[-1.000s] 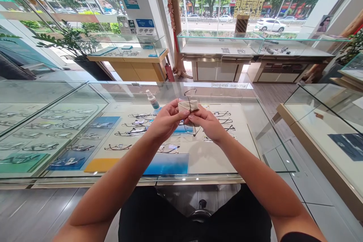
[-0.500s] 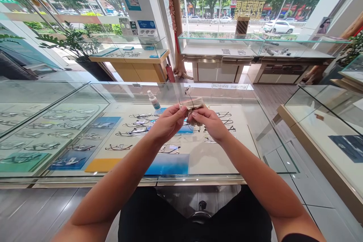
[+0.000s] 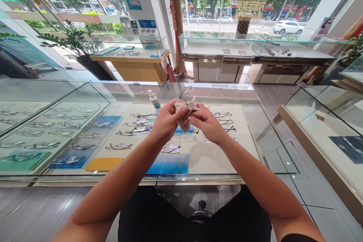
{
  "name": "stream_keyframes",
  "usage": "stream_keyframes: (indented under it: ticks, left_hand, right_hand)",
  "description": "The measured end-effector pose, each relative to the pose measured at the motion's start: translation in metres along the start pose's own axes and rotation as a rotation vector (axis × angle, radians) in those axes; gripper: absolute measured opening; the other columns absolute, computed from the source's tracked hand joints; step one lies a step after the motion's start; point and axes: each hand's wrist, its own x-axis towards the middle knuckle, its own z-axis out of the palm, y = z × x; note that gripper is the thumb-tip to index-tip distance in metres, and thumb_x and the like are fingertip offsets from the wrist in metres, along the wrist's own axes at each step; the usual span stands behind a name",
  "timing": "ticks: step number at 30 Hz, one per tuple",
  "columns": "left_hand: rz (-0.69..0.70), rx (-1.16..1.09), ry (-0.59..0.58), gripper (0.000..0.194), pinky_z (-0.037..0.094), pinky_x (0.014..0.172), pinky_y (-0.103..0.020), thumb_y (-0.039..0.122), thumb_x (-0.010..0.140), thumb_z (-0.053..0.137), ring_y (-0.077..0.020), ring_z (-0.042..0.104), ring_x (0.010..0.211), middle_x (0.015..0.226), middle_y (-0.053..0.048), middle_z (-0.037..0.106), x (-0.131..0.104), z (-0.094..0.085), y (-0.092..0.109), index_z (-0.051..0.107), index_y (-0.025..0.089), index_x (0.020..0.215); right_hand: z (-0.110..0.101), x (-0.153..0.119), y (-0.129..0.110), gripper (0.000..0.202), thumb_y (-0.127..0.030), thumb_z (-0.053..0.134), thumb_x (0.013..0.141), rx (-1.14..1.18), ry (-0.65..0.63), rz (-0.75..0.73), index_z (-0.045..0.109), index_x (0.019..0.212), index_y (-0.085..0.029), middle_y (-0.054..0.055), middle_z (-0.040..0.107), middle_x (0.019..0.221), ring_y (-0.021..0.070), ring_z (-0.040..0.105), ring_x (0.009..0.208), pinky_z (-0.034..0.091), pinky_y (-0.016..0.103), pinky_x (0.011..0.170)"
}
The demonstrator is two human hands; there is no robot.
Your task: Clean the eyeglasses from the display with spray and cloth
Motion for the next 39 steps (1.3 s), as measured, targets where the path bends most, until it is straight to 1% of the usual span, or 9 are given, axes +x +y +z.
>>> stream_keyframes:
  ticks: [5, 10, 17, 23, 27, 30, 32, 35, 39]
  left_hand:
    - [0.0, 0.027, 0.037, 0.063, 0.039, 0.056, -0.022, 0.063, 0.079, 0.097, -0.008, 0.047, 0.06, 0.071, 0.008, 0.054, -0.004, 0.008, -0.003, 0.05, 0.023, 0.09]
    - [0.001, 0.101, 0.001, 0.062, 0.045, 0.069, -0.025, 0.072, 0.084, 0.089, -0.0113, 0.05, 0.073, 0.082, 0.004, 0.055, -0.005, 0.008, -0.009, 0.057, 0.021, 0.097]
    - [-0.041, 0.045, -0.089, 0.043, 0.048, 0.076, -0.029, 0.06, 0.093, 0.077, -0.0162, 0.053, 0.081, 0.09, -0.002, 0.061, -0.003, -0.002, -0.006, 0.07, 0.019, 0.107]
    - [0.04, 0.197, -0.133, 0.047, 0.048, 0.068, -0.027, 0.063, 0.096, 0.08, -0.014, 0.054, 0.071, 0.077, 0.0, 0.06, 0.0, -0.006, 0.002, 0.067, 0.018, 0.09]
    - [0.035, 0.16, -0.178, 0.044, 0.054, 0.068, -0.029, 0.059, 0.094, 0.085, -0.0155, 0.06, 0.071, 0.076, -0.001, 0.064, 0.002, -0.01, 0.01, 0.071, 0.017, 0.094]
    - [0.009, 0.13, -0.209, 0.044, 0.055, 0.07, -0.029, 0.055, 0.092, 0.089, -0.0161, 0.064, 0.074, 0.078, -0.003, 0.069, 0.004, -0.015, 0.015, 0.075, 0.015, 0.102]
    - [-0.008, 0.115, -0.222, 0.044, 0.055, 0.069, -0.029, 0.054, 0.09, 0.091, -0.0162, 0.065, 0.073, 0.078, -0.005, 0.071, 0.005, -0.016, 0.016, 0.076, 0.014, 0.101]
    - [0.008, 0.101, -0.199, 0.045, 0.054, 0.066, -0.028, 0.052, 0.084, 0.096, -0.0146, 0.064, 0.068, 0.075, -0.003, 0.071, 0.004, -0.013, 0.015, 0.076, 0.014, 0.098]
    - [0.097, 0.13, -0.075, 0.045, 0.051, 0.059, -0.026, 0.05, 0.081, 0.098, -0.012, 0.059, 0.06, 0.069, 0.002, 0.065, 0.001, -0.002, 0.007, 0.072, 0.017, 0.097]
  right_hand:
    - [0.004, 0.0, 0.009, 0.051, -0.078, 0.079, 0.088, 0.03, 0.031, 0.025, 0.089, 0.09, -0.028, 0.011, 0.069, 0.124, 0.0343, 0.057, 0.129, 0.042, 0.053, 0.12]
    - [0.006, 0.0, 0.011, 0.056, -0.082, 0.083, 0.082, 0.093, 0.062, 0.074, 0.089, 0.092, -0.028, 0.011, 0.067, 0.124, 0.0328, 0.058, 0.125, 0.044, 0.051, 0.119]
    - [0.003, 0.002, 0.004, 0.044, -0.071, 0.084, 0.087, 0.162, 0.051, 0.053, 0.088, 0.083, -0.027, 0.008, 0.065, 0.122, 0.0274, 0.058, 0.112, 0.047, 0.047, 0.11]
    - [0.002, 0.001, 0.005, 0.036, -0.062, 0.085, 0.087, 0.162, 0.061, 0.06, 0.088, 0.081, -0.026, 0.008, 0.064, 0.117, 0.0278, 0.06, 0.113, 0.05, 0.045, 0.107]
    - [0.0, 0.001, 0.005, 0.031, -0.056, 0.083, 0.089, 0.136, 0.051, 0.085, 0.088, 0.083, -0.027, 0.008, 0.068, 0.119, 0.0292, 0.062, 0.118, 0.046, 0.046, 0.114]
    - [0.0, 0.002, 0.004, 0.028, -0.054, 0.082, 0.089, 0.123, 0.036, 0.105, 0.088, 0.083, -0.027, 0.007, 0.072, 0.122, 0.0299, 0.061, 0.122, 0.042, 0.047, 0.119]
    - [0.0, 0.002, 0.003, 0.028, -0.053, 0.082, 0.089, 0.112, 0.027, 0.111, 0.088, 0.082, -0.027, 0.007, 0.073, 0.121, 0.0304, 0.061, 0.124, 0.041, 0.047, 0.12]
    - [0.001, 0.002, 0.002, 0.028, -0.054, 0.082, 0.088, 0.117, 0.029, 0.11, 0.088, 0.081, -0.027, 0.007, 0.073, 0.122, 0.0302, 0.061, 0.123, 0.041, 0.047, 0.12]
    - [0.004, 0.001, 0.007, 0.031, -0.055, 0.082, 0.087, 0.115, 0.049, 0.11, 0.086, 0.08, -0.026, 0.008, 0.072, 0.124, 0.0318, 0.06, 0.127, 0.041, 0.049, 0.119]
